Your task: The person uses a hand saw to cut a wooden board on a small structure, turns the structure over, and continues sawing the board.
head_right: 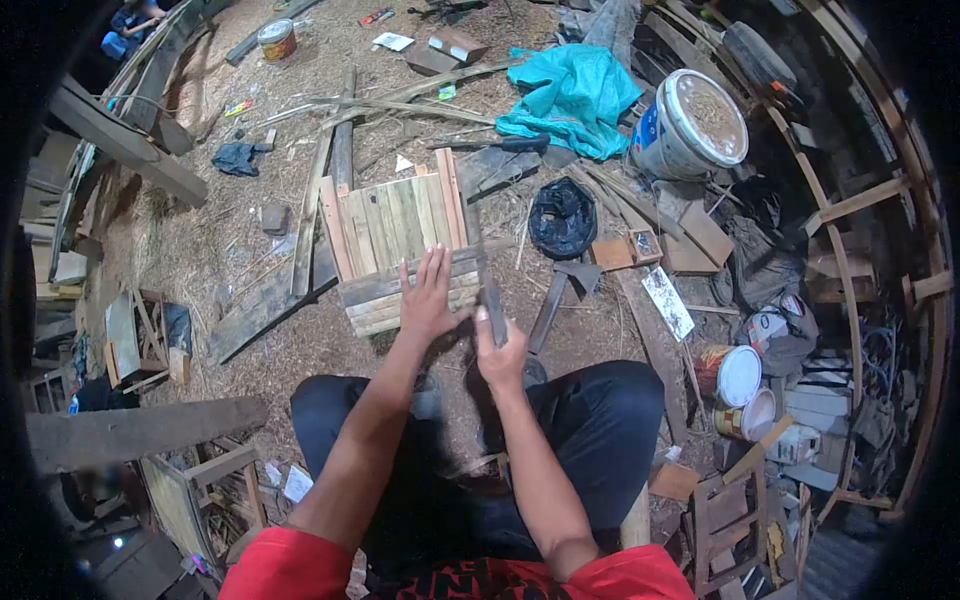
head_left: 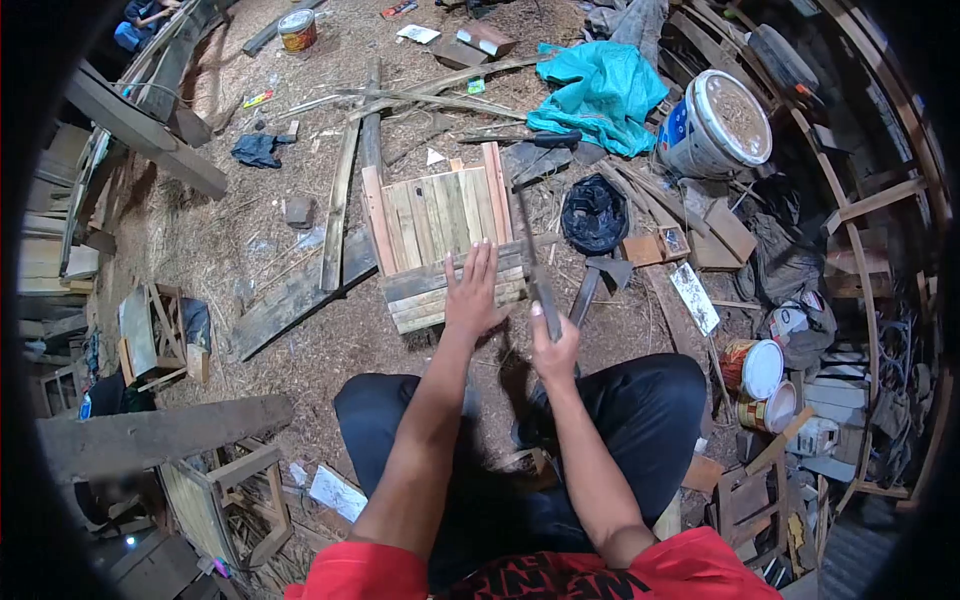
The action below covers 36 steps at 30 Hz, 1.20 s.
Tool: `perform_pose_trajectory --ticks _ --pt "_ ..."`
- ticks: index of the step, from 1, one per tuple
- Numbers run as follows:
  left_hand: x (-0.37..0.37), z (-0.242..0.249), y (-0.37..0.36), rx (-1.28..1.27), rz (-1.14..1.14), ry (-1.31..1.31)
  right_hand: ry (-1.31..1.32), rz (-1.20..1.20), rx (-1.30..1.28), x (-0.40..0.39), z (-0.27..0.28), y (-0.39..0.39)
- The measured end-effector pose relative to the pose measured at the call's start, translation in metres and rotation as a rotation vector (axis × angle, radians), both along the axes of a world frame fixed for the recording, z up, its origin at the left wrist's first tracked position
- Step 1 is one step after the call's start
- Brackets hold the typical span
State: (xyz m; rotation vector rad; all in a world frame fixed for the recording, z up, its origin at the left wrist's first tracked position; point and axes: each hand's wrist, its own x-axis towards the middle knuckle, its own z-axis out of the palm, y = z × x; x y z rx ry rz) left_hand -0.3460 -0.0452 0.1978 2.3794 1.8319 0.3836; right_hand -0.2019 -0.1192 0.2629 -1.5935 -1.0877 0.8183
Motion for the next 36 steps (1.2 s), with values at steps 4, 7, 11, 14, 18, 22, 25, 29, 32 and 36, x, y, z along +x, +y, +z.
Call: perform_pose_trajectory --ticks 4,7,11,14,18,22,25,29,32,36 --pt "-0.029 0.016 0.010 0.127 0.018 0.039 -0.019 -0.109 0.048 -0.001 -0.011 0.022" --pt "-0.065 0.035 -0.002 0.287 0.414 -0.006 -0.153 -0.197 0.047 0.003 -0.038 0.047" --pt "-0.101 -0.016 -0.018 0.257 0.944 -0.748 -0.093 -0.164 -0.004 -0.007 -0.086 0.061" --pt "-0.114 -0.051 -0.019 -0.118 0.938 -1.083 -0.008 -0.109 -0.032 -0.016 -0.118 0.066" --pt "-0.112 -0.060 -0.034 -0.088 0.871 -1.028 -0.051 -0.085 -0.039 -0.009 -0.094 0.047" --pt "-0.096 -0.017 -0.051 -0.144 0.894 -1.067 -0.029 -0.101 -0.045 -0.003 -0.086 0.033" --pt "-0.092 -0.007 -0.057 -0.212 0.837 -0.937 -0.166 -0.189 -0.113 0.009 -0.071 0.017" --pt "-0.075 -0.008 -0.055 -0.241 0.677 -0.849 -0.209 -0.195 -0.127 0.027 -0.094 -0.007" --pt "-0.071 -0.019 -0.048 -0.260 0.740 -0.800 0.046 -0.095 -0.118 0.037 -0.105 -0.010" --pt "-0.064 -0.028 -0.064 -0.203 0.782 -0.741 0.114 -0.085 -0.133 0.053 -0.142 -0.009"
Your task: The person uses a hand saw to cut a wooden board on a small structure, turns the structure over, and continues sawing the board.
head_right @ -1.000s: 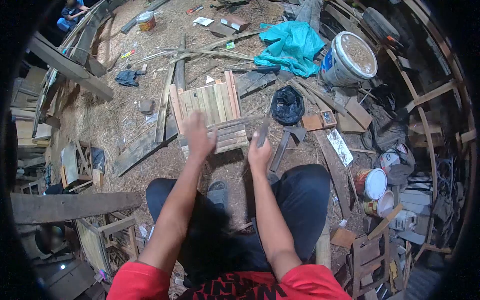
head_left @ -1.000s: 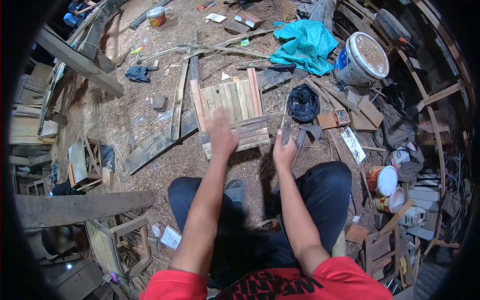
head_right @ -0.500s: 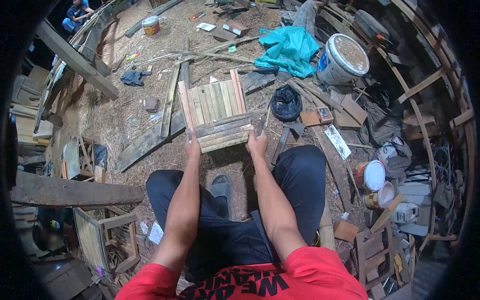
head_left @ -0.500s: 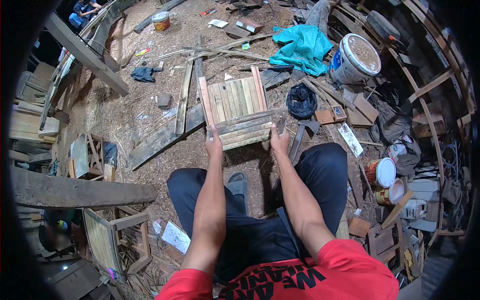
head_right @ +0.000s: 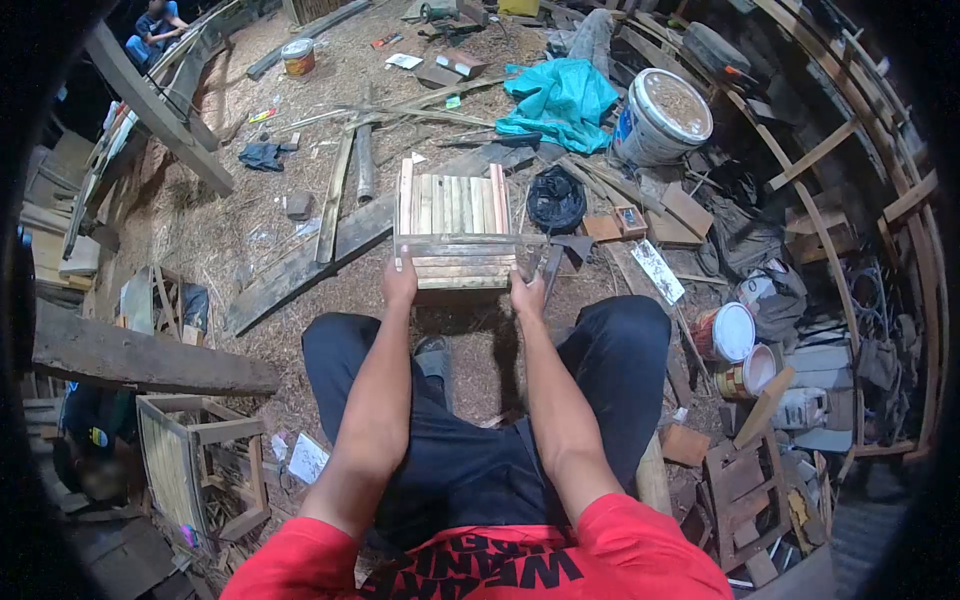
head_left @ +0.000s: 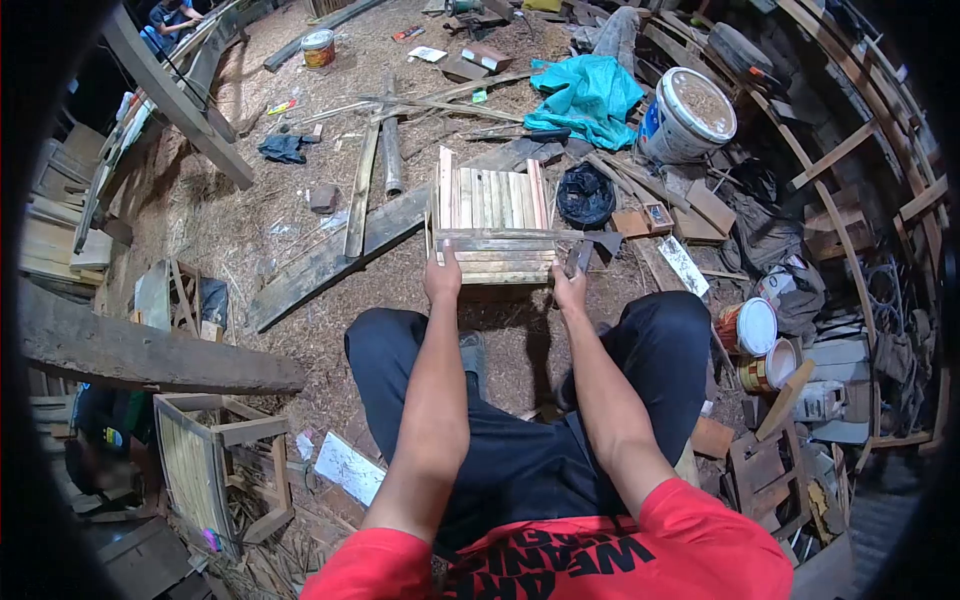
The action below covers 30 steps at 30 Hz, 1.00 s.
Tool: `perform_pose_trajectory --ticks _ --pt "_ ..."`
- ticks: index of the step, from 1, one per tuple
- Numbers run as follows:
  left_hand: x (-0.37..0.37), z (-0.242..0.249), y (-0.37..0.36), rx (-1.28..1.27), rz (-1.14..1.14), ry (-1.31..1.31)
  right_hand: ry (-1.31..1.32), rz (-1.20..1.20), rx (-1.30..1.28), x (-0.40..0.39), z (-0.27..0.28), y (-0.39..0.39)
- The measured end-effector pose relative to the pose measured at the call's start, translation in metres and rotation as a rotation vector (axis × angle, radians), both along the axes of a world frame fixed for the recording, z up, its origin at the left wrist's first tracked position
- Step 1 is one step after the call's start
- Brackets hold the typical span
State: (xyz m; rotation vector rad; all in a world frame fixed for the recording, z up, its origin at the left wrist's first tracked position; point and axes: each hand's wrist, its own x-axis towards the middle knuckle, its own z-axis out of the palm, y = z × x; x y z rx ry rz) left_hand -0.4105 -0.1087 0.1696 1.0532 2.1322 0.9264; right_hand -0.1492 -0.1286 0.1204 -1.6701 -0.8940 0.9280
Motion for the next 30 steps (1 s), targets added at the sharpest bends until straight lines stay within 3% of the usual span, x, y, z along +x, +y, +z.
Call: perform_pose_trajectory --ticks 3,6,9,11,14,18,23,26,30 --pt "-0.002 -0.004 -0.017 0.026 -0.006 -0.041 0.036 0.052 0.085 0.002 0.019 -0.010" --pt "-0.012 0.000 -0.023 -0.054 -0.060 -0.060 -0.132 -0.019 0.139 -0.008 0.019 -0.013" --pt "-0.008 0.003 -0.037 0.040 -0.016 -0.015 -0.012 -0.042 0.156 -0.017 0.050 -0.020" --pt "0.008 0.010 -0.059 0.072 0.101 0.053 -0.031 -0.077 0.112 -0.013 0.025 -0.020" --pt "0.004 0.022 -0.061 -0.262 0.141 0.020 -0.140 -0.076 0.107 -0.014 0.031 -0.020" --pt "0.013 0.041 -0.063 -0.267 0.165 0.054 -0.149 -0.093 0.135 -0.013 0.043 -0.023" --pt "0.020 0.011 -0.068 -0.266 0.158 0.173 -0.208 -0.097 0.010 -0.001 0.042 -0.024" --pt "0.011 0.009 -0.057 -0.196 0.184 0.165 -0.077 -0.094 0.052 -0.006 0.043 -0.033" --pt "-0.009 0.009 -0.044 -0.124 0.188 0.202 -0.104 -0.129 0.100 -0.025 0.005 -0.035"
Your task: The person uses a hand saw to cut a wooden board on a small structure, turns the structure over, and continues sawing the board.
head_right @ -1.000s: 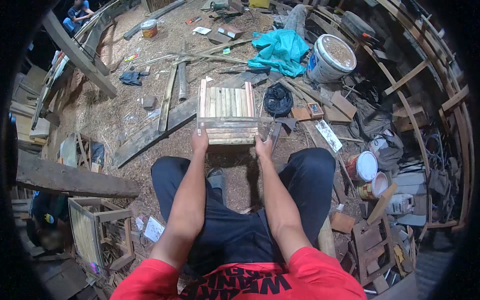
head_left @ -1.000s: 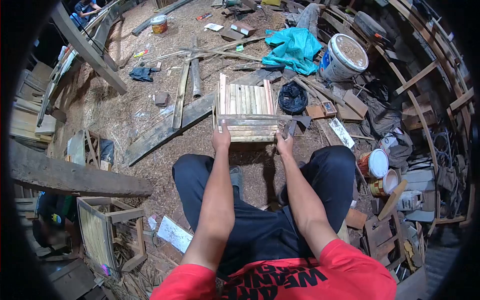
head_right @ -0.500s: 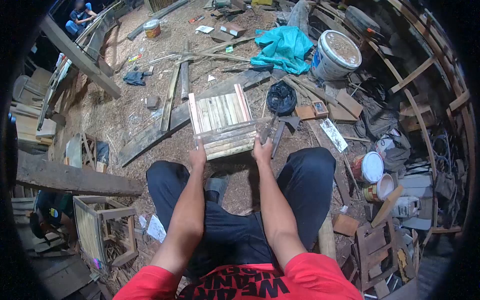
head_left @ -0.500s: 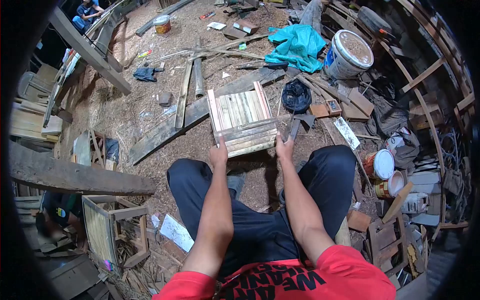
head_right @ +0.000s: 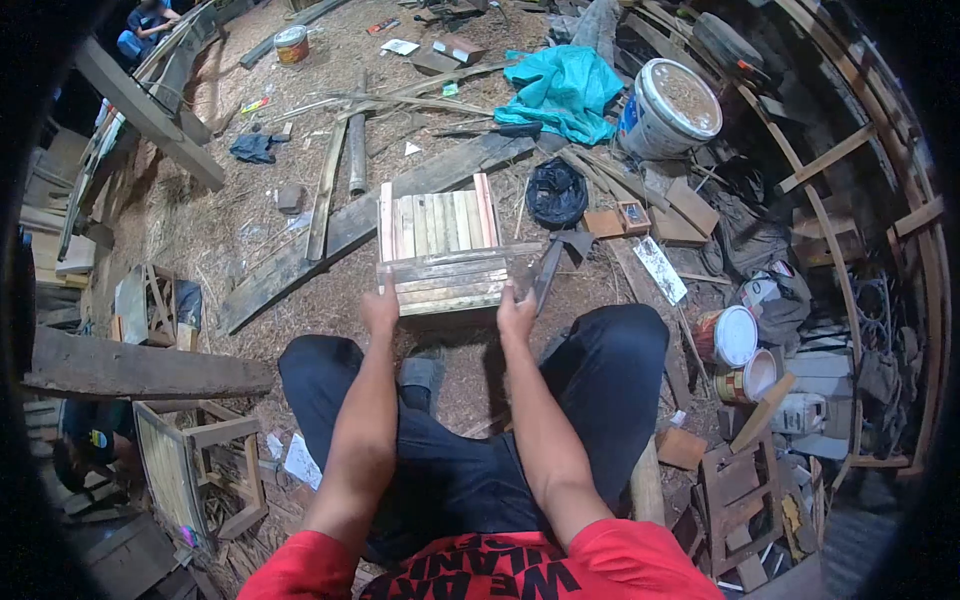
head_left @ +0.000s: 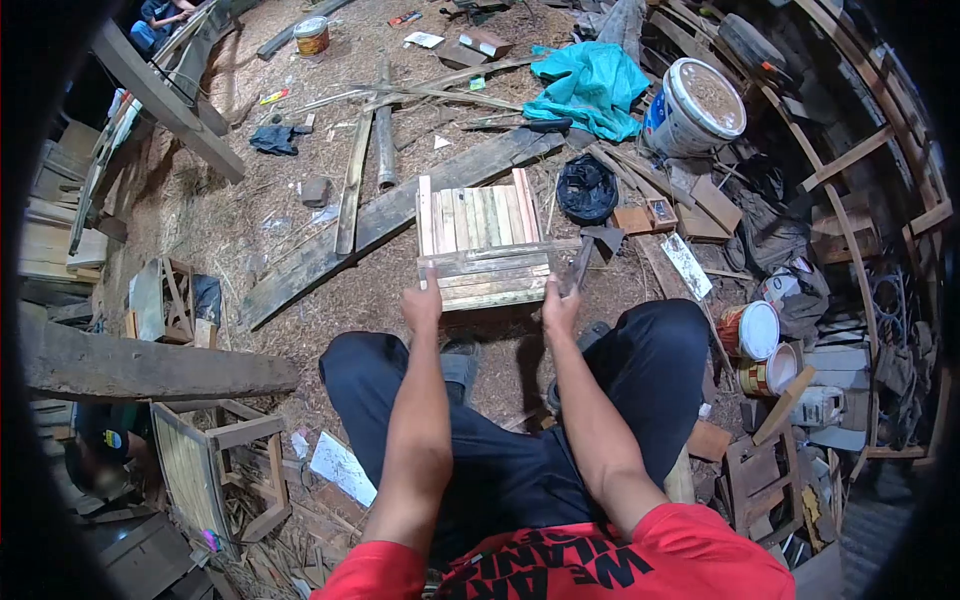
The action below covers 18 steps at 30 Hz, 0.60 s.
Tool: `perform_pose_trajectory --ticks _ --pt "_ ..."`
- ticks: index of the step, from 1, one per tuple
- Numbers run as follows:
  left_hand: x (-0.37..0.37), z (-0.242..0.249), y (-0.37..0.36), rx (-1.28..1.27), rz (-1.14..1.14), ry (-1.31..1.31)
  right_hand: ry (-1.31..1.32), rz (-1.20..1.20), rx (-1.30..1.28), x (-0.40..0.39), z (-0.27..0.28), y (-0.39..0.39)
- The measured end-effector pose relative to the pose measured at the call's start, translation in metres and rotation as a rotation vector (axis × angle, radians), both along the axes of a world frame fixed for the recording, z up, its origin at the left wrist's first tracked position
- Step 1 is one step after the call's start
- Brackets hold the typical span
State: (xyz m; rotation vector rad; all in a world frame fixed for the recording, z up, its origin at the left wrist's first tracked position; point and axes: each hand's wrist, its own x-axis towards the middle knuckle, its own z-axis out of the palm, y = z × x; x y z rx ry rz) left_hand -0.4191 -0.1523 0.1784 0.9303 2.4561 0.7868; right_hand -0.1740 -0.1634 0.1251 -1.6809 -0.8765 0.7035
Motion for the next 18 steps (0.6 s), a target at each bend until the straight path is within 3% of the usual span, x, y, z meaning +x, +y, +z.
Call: perform_pose_trajectory --ticks 4,5,8,9,12,16,18 --pt "-0.022 0.014 0.005 0.017 -0.100 -0.129 0.020 -0.049 0.097 -0.035 0.040 -0.005" --pt "-0.025 0.021 0.007 -0.025 -0.133 -0.167 0.127 -0.043 0.145 -0.036 0.036 -0.001" --pt "-0.032 0.003 0.017 -0.077 -0.191 -0.302 0.035 -0.049 0.004 -0.025 -0.001 0.007" --pt "-0.033 0.000 0.021 -0.080 -0.205 -0.352 0.089 -0.151 0.256 -0.032 0.000 0.014" --pt "-0.029 -0.001 0.026 0.060 -0.194 -0.829 0.117 -0.087 -0.003 -0.018 0.010 0.017" --pt "-0.017 0.002 0.020 0.069 -0.188 -0.697 0.113 -0.013 -0.097 -0.002 0.026 0.018" --pt "-0.016 -0.007 0.023 0.086 -0.227 -0.672 0.254 -0.025 -0.086 0.002 0.032 0.012"
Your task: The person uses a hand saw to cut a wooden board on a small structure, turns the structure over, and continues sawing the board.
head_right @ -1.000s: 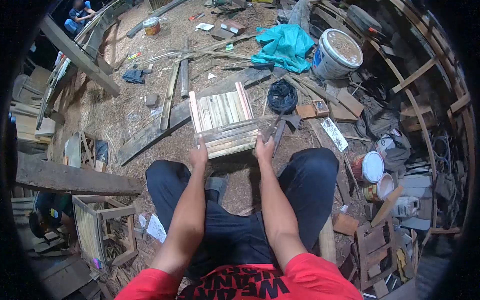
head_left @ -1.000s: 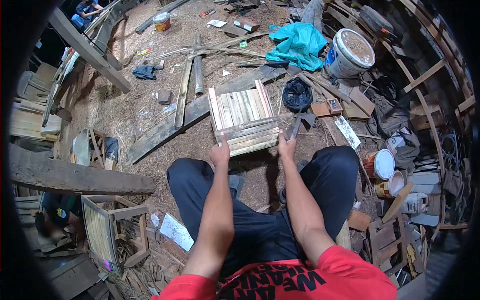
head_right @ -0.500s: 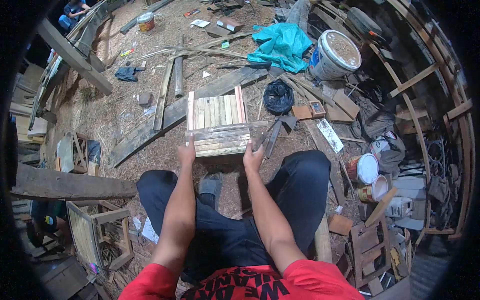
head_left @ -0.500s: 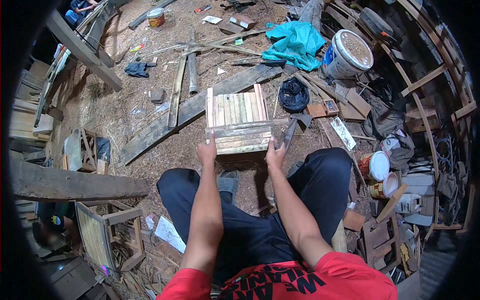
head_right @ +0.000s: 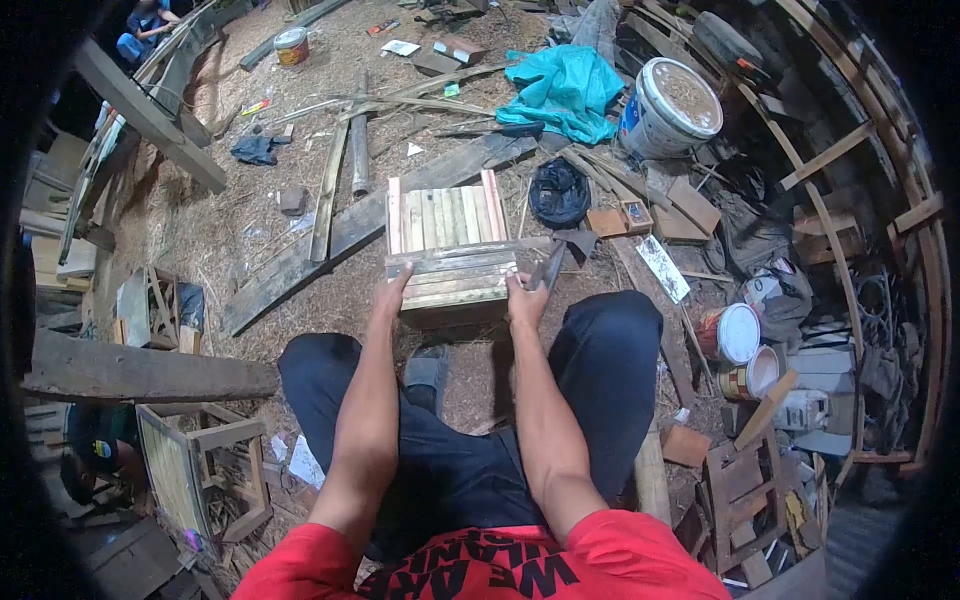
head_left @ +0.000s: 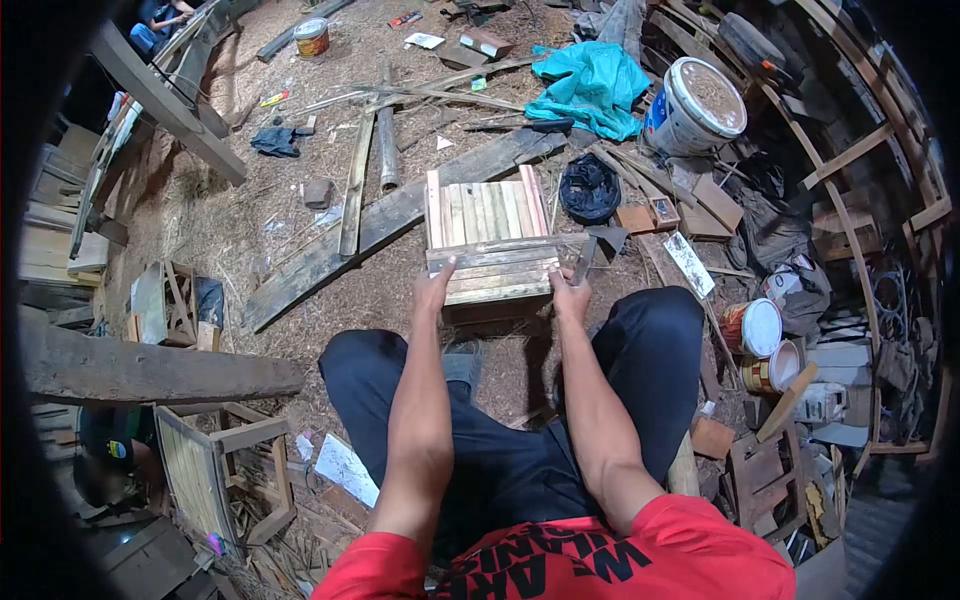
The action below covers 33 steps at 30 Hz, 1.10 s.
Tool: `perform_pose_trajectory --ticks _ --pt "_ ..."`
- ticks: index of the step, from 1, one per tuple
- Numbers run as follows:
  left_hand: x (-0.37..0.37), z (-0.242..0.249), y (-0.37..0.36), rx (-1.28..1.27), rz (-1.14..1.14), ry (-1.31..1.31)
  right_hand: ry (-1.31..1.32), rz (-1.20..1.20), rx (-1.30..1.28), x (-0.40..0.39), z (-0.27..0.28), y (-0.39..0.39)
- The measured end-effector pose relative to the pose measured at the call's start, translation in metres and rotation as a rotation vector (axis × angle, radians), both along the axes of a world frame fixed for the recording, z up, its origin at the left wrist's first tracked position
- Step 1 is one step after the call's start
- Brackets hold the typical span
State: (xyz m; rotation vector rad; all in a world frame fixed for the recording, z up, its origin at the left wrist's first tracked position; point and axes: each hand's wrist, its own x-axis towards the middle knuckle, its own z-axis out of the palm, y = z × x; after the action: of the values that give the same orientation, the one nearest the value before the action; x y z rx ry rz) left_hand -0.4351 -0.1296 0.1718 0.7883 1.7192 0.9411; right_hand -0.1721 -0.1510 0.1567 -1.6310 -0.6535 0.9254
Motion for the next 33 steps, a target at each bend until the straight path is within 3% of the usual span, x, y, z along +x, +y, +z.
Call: perform_pose_trajectory --ticks 3,7,9,10,11,14,15,18,21,23,26,33 --pt "0.005 -0.002 0.010 0.134 -0.041 0.090 0.086 -0.044 0.064 0.005 0.002 0.003" --pt "0.033 0.042 0.020 0.104 -0.041 0.062 -0.016 -0.087 0.185 0.015 0.012 0.015" --pt "0.038 0.001 0.032 0.192 -0.045 0.112 -0.222 -0.042 0.204 0.031 -0.009 0.024" --pt "0.047 0.006 0.034 0.240 -0.047 0.133 -0.249 -0.012 0.165 0.037 -0.008 0.028" --pt "0.054 0.010 0.031 0.134 -0.068 0.159 -0.276 0.015 0.125 0.043 -0.008 0.030" --pt "0.087 0.032 0.034 0.152 0.125 0.437 -0.311 0.095 0.075 0.056 -0.008 0.023" --pt "0.090 0.007 0.036 0.320 0.079 0.785 -0.315 0.128 0.078 0.059 -0.005 0.024" --pt "0.119 0.011 0.039 0.389 -0.054 1.008 -0.410 0.081 0.092 0.062 0.023 0.003" --pt "0.151 0.014 0.032 0.504 -0.350 1.010 -0.461 -0.078 0.288 0.068 0.033 -0.024" --pt "0.174 0.020 0.028 0.475 -0.536 1.049 -0.316 -0.012 0.212 0.066 0.058 -0.044" --pt "0.193 0.020 0.029 0.490 -0.550 1.041 -0.207 0.116 0.186 0.050 0.124 -0.065" --pt "0.182 0.023 0.050 0.470 -0.526 1.082 -0.249 0.208 0.097 0.038 0.108 -0.071"
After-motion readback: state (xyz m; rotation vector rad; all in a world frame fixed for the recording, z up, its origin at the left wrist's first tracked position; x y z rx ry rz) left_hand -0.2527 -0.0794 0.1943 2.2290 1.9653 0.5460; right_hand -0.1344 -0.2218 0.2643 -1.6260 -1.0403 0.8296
